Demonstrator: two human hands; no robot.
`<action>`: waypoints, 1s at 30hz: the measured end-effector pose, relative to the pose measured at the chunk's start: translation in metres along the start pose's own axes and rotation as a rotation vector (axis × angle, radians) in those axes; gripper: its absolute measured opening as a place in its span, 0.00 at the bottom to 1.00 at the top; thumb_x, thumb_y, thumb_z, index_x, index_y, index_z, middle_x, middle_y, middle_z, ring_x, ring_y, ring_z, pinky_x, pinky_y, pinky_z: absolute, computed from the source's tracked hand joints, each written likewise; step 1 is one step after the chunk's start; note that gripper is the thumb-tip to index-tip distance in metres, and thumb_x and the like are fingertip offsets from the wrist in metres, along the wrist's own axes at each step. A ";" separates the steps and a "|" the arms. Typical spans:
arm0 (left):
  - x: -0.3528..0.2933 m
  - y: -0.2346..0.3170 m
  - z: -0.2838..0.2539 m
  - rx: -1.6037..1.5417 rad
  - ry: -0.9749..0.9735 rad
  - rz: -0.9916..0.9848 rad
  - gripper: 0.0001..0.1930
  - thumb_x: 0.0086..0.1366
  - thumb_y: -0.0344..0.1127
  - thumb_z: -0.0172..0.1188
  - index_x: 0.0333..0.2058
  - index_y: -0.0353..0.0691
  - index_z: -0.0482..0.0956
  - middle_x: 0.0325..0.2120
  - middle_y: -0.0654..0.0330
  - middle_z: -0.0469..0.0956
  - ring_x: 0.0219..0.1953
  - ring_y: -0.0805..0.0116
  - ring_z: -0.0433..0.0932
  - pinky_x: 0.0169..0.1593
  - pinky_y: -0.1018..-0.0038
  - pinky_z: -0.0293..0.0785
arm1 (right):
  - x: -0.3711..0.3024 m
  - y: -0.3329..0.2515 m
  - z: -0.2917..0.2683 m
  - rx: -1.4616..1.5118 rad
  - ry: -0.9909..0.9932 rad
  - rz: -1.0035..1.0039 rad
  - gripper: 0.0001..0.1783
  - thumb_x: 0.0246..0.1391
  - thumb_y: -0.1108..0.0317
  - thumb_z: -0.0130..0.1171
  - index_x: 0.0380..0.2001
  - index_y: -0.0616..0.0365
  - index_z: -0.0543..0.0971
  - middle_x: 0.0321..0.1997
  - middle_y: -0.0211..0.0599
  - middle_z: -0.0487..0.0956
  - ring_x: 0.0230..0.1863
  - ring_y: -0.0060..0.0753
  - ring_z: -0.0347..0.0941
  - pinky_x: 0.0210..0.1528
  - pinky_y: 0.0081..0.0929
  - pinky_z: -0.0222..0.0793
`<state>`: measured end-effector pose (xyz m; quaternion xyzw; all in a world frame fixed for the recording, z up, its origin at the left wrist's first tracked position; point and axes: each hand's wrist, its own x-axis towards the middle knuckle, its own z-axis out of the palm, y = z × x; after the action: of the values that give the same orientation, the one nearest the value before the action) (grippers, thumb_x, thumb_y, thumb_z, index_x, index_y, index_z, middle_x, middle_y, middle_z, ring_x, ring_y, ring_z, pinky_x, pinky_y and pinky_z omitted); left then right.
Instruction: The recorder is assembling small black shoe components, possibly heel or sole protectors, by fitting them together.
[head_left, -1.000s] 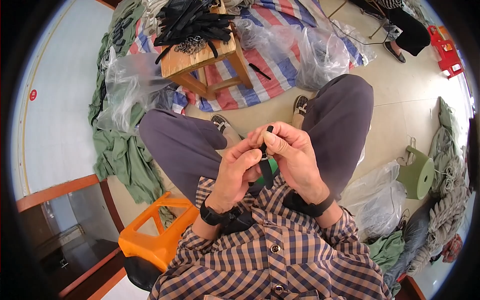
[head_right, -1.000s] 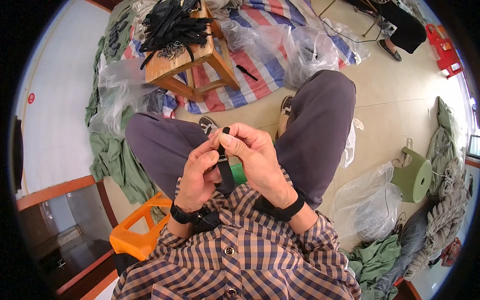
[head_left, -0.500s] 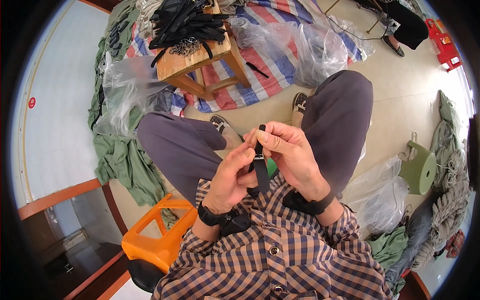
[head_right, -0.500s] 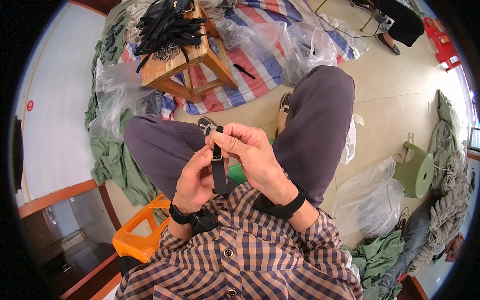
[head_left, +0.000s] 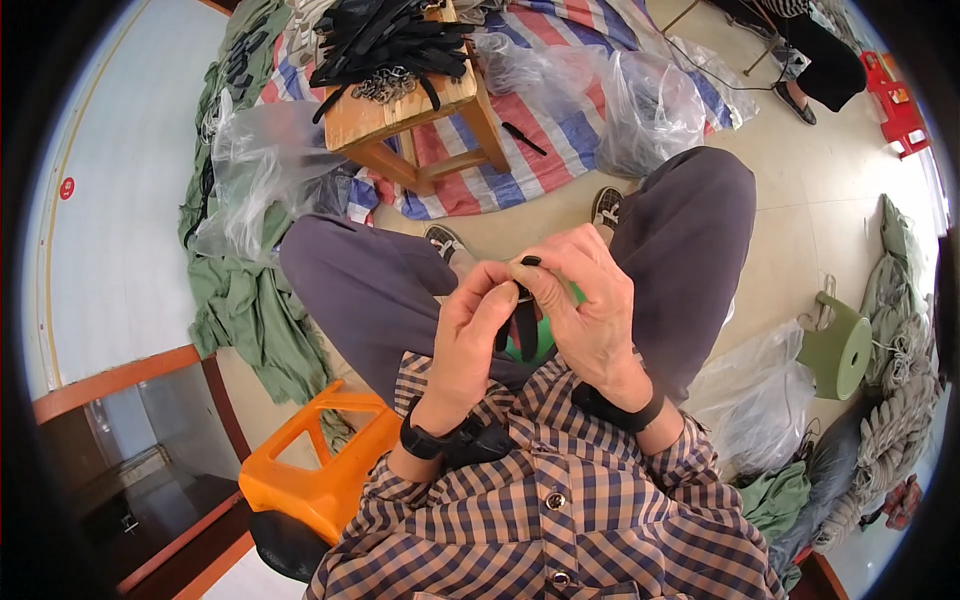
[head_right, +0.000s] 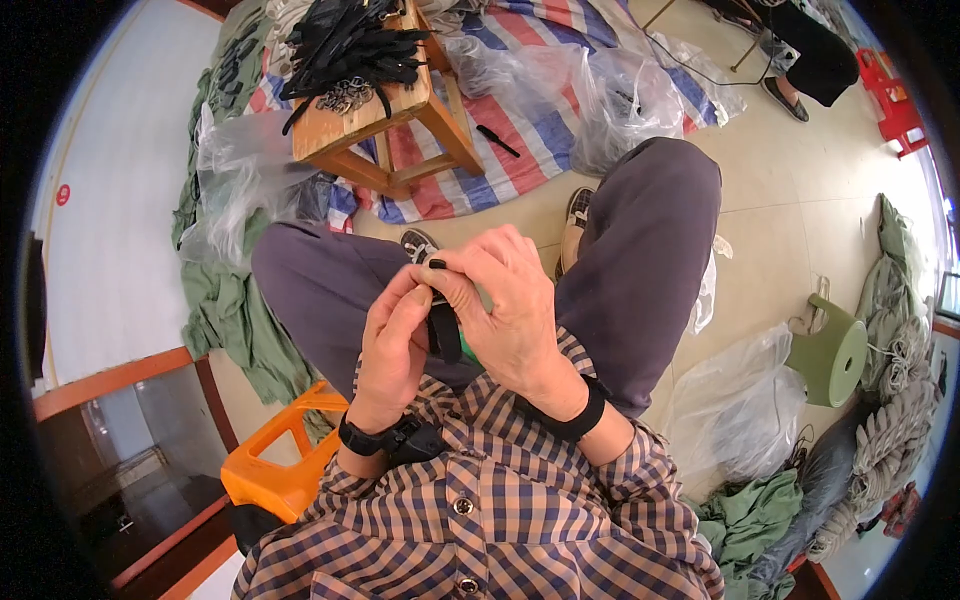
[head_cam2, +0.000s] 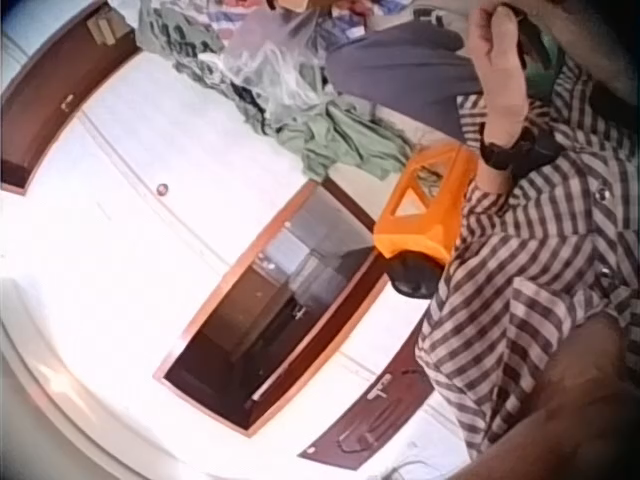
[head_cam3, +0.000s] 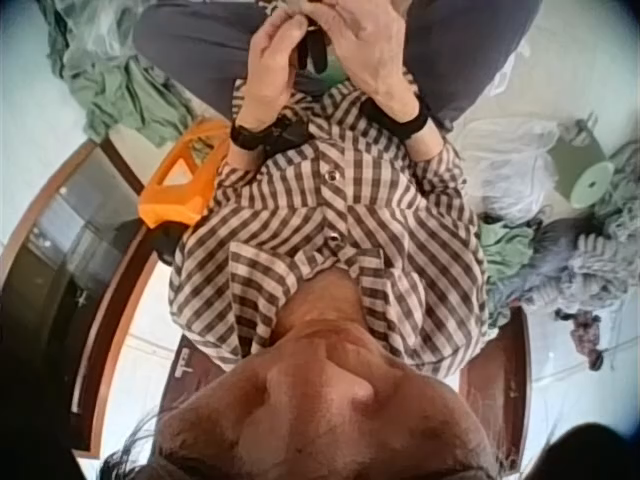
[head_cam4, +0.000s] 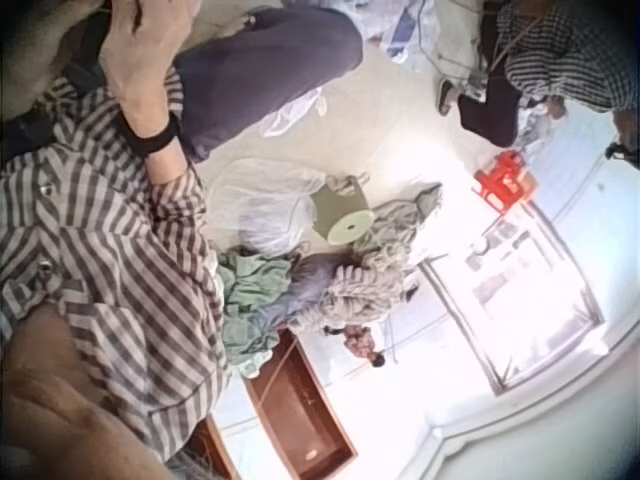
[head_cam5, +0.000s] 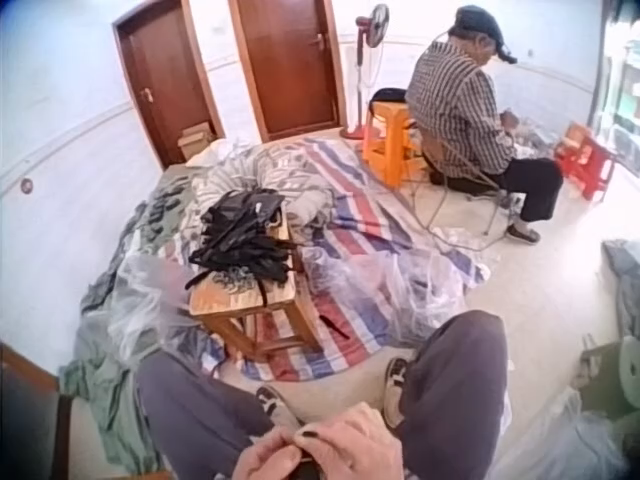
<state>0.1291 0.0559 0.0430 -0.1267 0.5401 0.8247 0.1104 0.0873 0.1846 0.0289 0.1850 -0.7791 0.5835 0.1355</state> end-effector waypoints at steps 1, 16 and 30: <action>-0.001 -0.001 0.001 -0.003 0.002 0.001 0.12 0.65 0.37 0.51 0.42 0.36 0.69 0.28 0.69 0.69 0.27 0.84 0.66 0.31 0.85 0.62 | -0.001 -0.002 0.002 0.000 -0.004 -0.001 0.06 0.45 0.73 0.62 0.30 0.58 0.79 0.25 0.35 0.72 0.29 0.36 0.68 0.31 0.27 0.64; -0.005 -0.001 -0.004 0.444 0.077 0.564 0.11 0.59 0.26 0.60 0.39 0.37 0.69 0.36 0.62 0.68 0.35 0.77 0.72 0.40 0.82 0.71 | 0.001 -0.018 -0.004 0.288 -0.085 0.357 0.08 0.53 0.69 0.60 0.30 0.64 0.78 0.22 0.31 0.74 0.25 0.16 0.70 0.27 0.17 0.65; -0.001 -0.001 0.007 0.609 0.193 0.657 0.15 0.50 0.23 0.66 0.37 0.39 0.73 0.33 0.61 0.71 0.31 0.72 0.71 0.35 0.79 0.68 | 0.002 -0.020 -0.007 0.278 -0.052 0.370 0.07 0.51 0.70 0.60 0.31 0.64 0.78 0.23 0.34 0.74 0.25 0.19 0.69 0.27 0.18 0.65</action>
<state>0.1294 0.0623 0.0451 0.0130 0.7774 0.6039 -0.1755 0.0944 0.1858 0.0483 0.0709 -0.7151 0.6951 -0.0208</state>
